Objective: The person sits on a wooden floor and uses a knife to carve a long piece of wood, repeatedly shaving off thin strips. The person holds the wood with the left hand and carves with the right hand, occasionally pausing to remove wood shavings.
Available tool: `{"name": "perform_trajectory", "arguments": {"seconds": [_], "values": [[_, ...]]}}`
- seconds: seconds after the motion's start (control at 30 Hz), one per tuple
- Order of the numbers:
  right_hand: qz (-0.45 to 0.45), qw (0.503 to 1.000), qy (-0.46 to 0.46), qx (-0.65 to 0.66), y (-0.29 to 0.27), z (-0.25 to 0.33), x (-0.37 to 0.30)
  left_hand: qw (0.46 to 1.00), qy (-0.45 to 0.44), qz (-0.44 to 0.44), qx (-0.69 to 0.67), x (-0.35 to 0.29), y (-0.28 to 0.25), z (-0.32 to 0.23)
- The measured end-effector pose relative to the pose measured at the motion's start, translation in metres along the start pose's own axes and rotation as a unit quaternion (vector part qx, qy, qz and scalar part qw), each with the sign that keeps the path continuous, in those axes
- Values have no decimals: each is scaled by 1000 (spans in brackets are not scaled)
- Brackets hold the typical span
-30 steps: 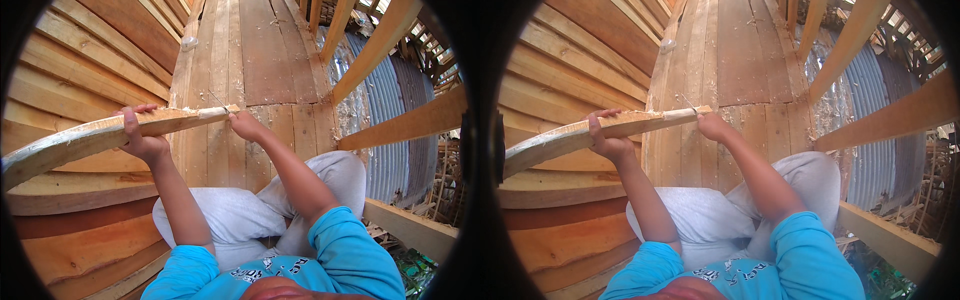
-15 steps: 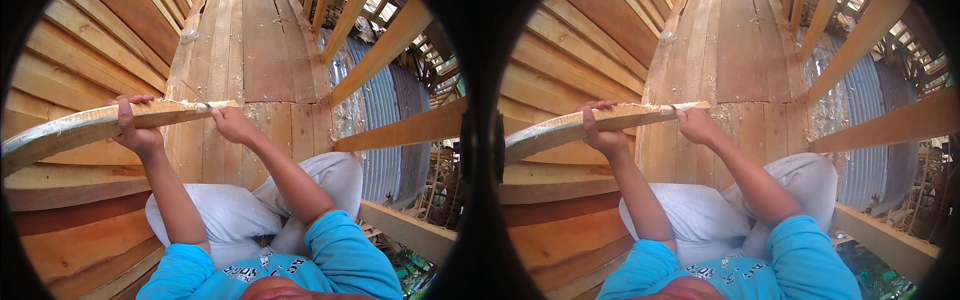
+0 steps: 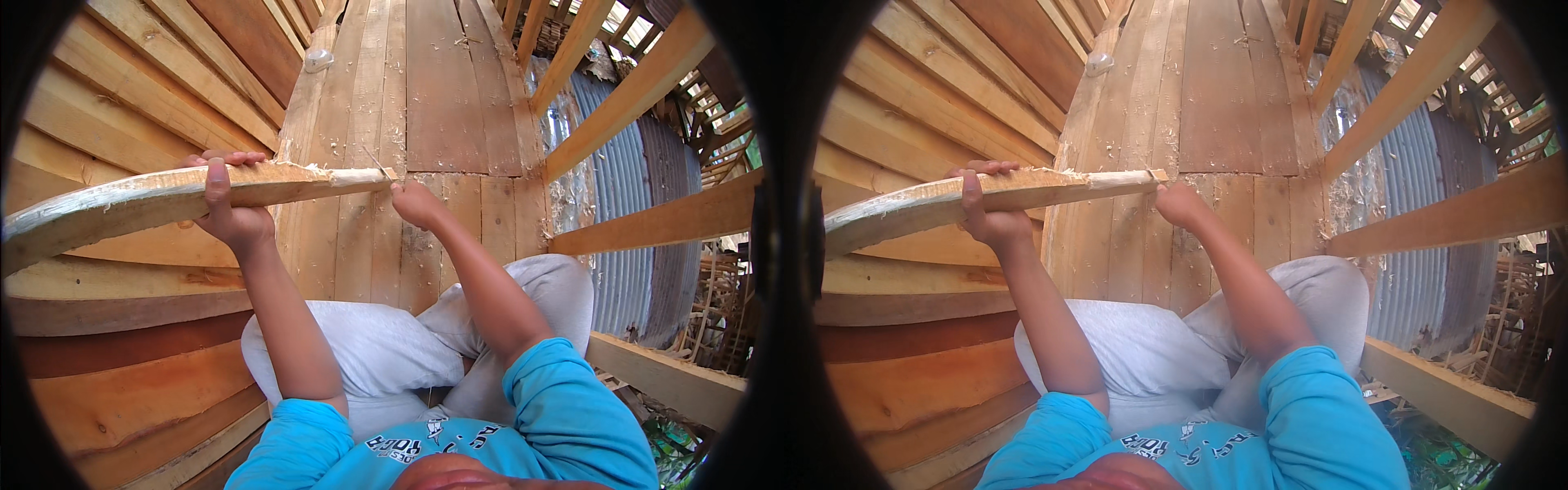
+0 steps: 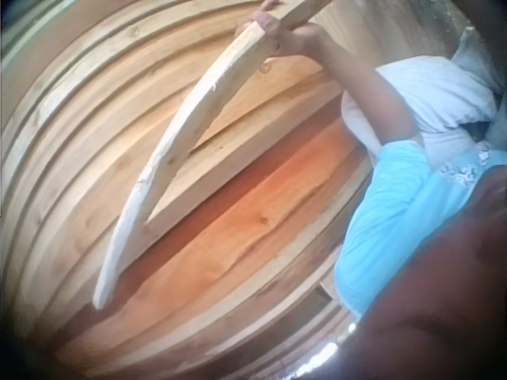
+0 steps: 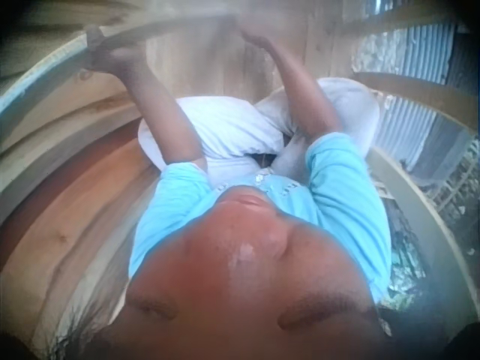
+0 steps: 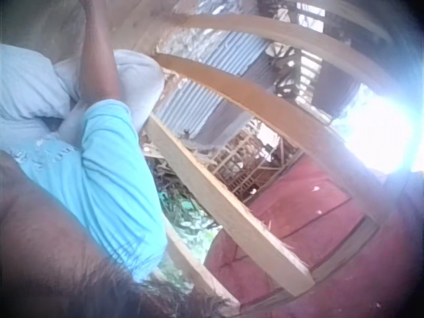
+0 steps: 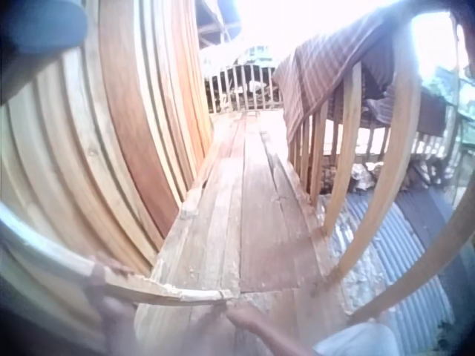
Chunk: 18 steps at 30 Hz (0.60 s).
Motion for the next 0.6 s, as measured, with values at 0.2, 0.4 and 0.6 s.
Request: {"name": "perform_trajectory", "arguments": {"seconds": [0.2,0.4,0.6], "values": [[59,993,-102,-7,-8,15,-12,992,27,79,-92,1,0,4],[86,987,-135,-12,15,66,-54,990,102,-13,-96,-5,-5,3],[30,994,-102,-19,-2,14,-14,990,121,21,-64,2,0,3]]}}
Point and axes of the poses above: each hand's wrist, its own x-axis towards the middle knuckle, its own y-axis out of the palm, z = x × y, the point moved 2 cm from there along x, towards the middle knuckle, and after that the axes turned 15 degrees about x, right-handed, at the moved point
